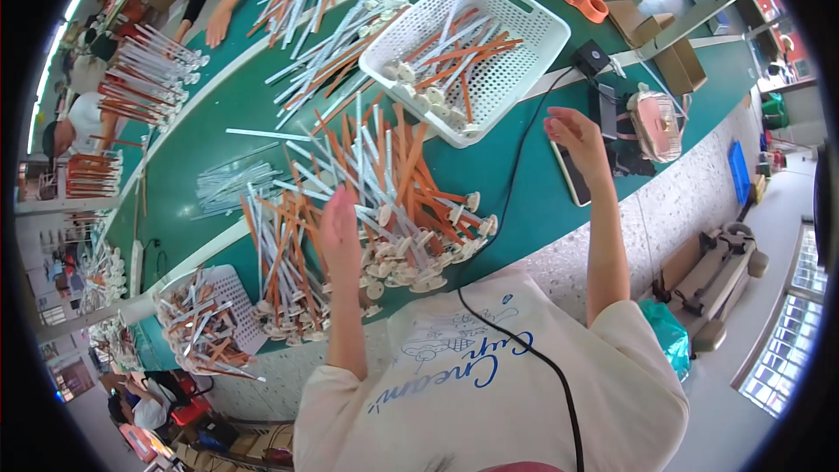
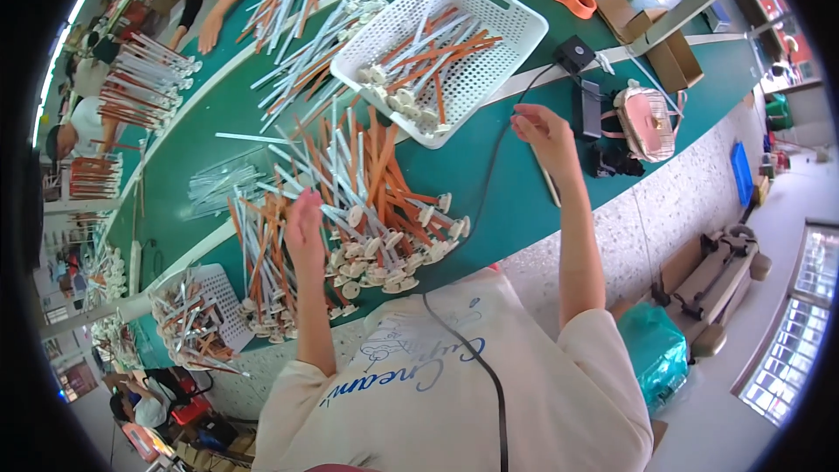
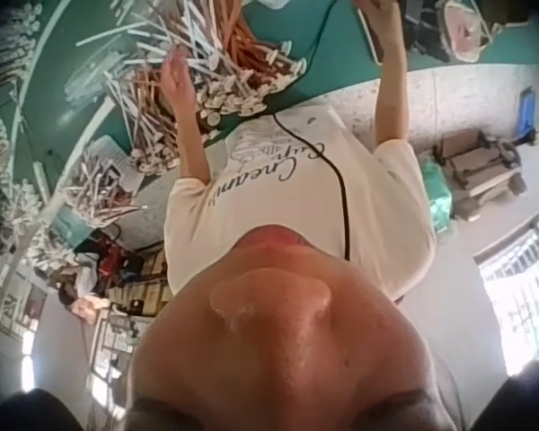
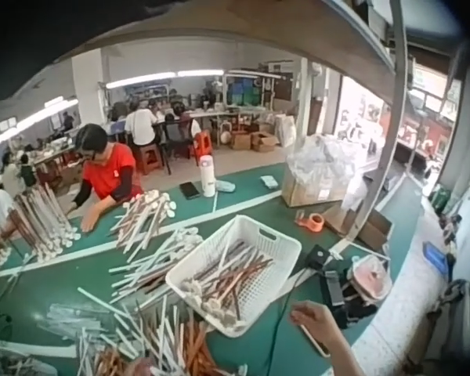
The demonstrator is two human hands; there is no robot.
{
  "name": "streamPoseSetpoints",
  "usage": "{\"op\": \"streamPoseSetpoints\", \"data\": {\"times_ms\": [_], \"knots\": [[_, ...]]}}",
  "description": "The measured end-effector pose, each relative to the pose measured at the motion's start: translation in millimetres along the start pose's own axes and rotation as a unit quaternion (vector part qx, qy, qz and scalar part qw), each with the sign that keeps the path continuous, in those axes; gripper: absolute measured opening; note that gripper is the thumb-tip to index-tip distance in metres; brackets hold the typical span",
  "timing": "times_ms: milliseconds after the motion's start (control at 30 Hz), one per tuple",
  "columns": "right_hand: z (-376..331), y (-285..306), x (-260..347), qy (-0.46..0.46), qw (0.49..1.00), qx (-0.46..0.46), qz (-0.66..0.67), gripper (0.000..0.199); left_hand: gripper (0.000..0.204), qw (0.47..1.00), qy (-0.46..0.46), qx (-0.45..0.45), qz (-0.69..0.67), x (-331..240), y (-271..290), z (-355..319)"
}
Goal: The person is assembling LED strips into circular base components at a manual workstation.
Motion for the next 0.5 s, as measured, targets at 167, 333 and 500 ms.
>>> {"op": "streamPoseSetpoints", "data": {"times_ms": [167, 333, 500], "knots": [[-1.5, -6.5, 7.4, -0.010, 0.999, 0.012, -0.046, 0.024, 0.033, 0.995, -0.088, 0.047, 0.006, -58.9, -52.9, 58.4], [22.8, -7.3, 14.9, 0.001, 0.997, 0.045, -0.055, 0.022, 0.030, 0.986, -0.143, 0.059, 0.059, -85.5, -103.8, 134.2], [52.2, 6.4, 16.4, 0.031, 0.995, 0.085, -0.040, 0.021, 0.032, 0.959, -0.152, 0.103, 0.215, -40.9, -160.8, 194.4]]}}
Point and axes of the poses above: each hand's wrist, its own z-axis towards the middle knuckle, its own y-axis out of the back of the hand, x = y × z, the point moved 7 cm from there along z, towards the middle knuckle, and after that the axes turned 8 degrees about -y, right-handed, at the moved point
